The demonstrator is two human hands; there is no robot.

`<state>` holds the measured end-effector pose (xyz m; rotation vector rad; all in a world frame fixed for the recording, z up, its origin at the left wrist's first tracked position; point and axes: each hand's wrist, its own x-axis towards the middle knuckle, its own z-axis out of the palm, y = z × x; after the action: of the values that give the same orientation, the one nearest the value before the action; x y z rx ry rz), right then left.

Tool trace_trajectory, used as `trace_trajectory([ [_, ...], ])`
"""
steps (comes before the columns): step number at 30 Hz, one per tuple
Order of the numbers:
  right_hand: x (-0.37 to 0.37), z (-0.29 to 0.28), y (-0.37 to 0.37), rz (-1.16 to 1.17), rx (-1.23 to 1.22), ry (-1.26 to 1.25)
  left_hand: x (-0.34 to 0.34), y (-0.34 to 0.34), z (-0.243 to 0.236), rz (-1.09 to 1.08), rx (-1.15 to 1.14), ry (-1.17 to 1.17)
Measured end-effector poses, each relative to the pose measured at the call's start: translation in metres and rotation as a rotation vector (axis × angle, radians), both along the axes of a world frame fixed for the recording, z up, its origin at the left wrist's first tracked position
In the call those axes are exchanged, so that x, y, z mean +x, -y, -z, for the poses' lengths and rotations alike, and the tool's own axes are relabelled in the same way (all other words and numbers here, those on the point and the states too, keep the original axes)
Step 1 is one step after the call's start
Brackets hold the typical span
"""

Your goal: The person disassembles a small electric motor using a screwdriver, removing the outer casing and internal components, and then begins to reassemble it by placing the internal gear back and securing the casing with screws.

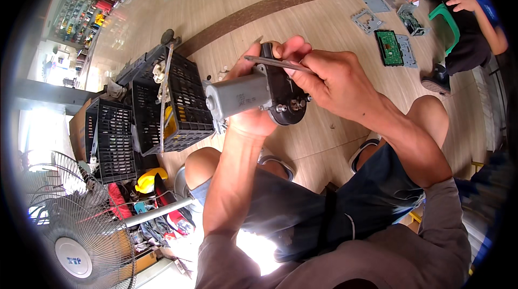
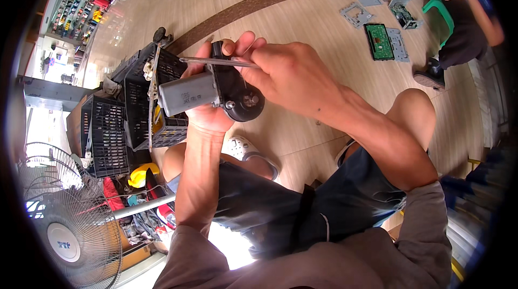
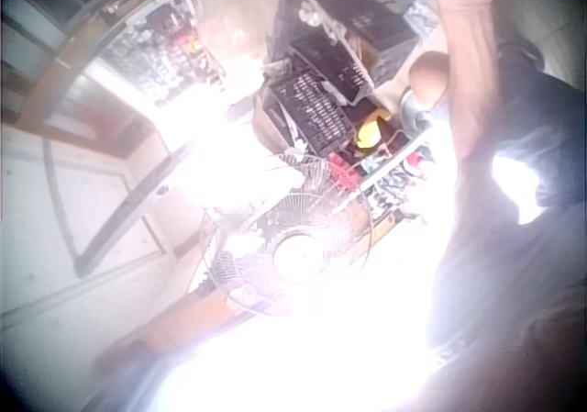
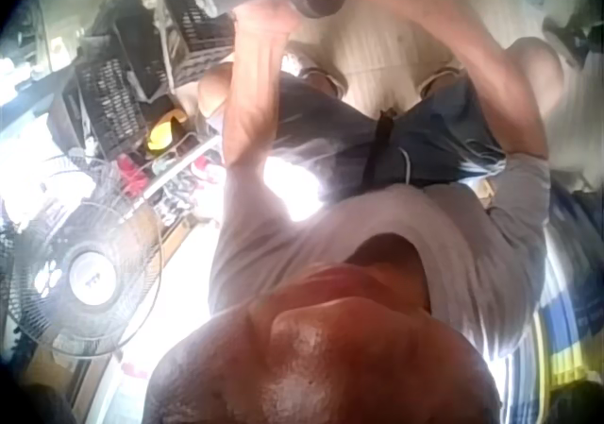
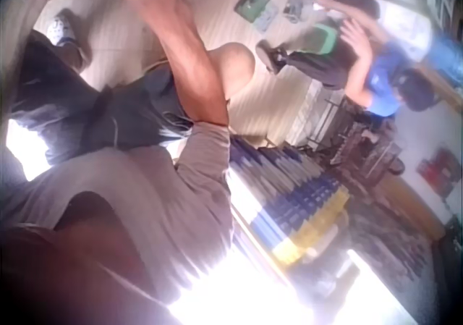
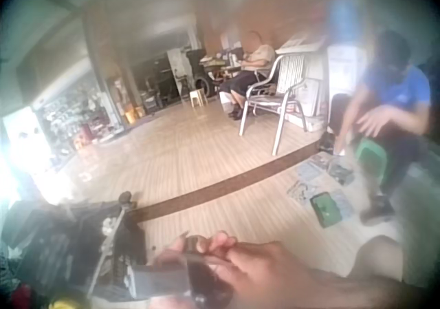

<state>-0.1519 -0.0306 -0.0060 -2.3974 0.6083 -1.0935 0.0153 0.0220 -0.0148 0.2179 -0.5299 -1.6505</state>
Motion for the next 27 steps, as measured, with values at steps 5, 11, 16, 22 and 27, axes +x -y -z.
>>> trace_trajectory([
  [5,-0.001,-0.016,-0.007,-0.082,0.278,0.165,0.003,-0.003,-0.005,0.095,0.001,-0.133],
  [11,-0.003,-0.005,-0.001,-0.127,0.139,0.188,0.005,-0.001,-0.004,0.061,0.084,-0.066],
  [16,-0.001,-0.004,-0.001,-0.11,0.101,0.178,0.004,-0.001,-0.003,0.04,0.091,-0.045],
  [22,-0.005,-0.004,-0.003,-0.142,0.138,0.16,0.005,-0.001,-0.003,0.122,0.063,-0.099],
  [27,-0.006,-0.006,-0.004,-0.097,0.083,0.105,0.003,-0.001,-0.005,0.087,0.074,-0.082],
])
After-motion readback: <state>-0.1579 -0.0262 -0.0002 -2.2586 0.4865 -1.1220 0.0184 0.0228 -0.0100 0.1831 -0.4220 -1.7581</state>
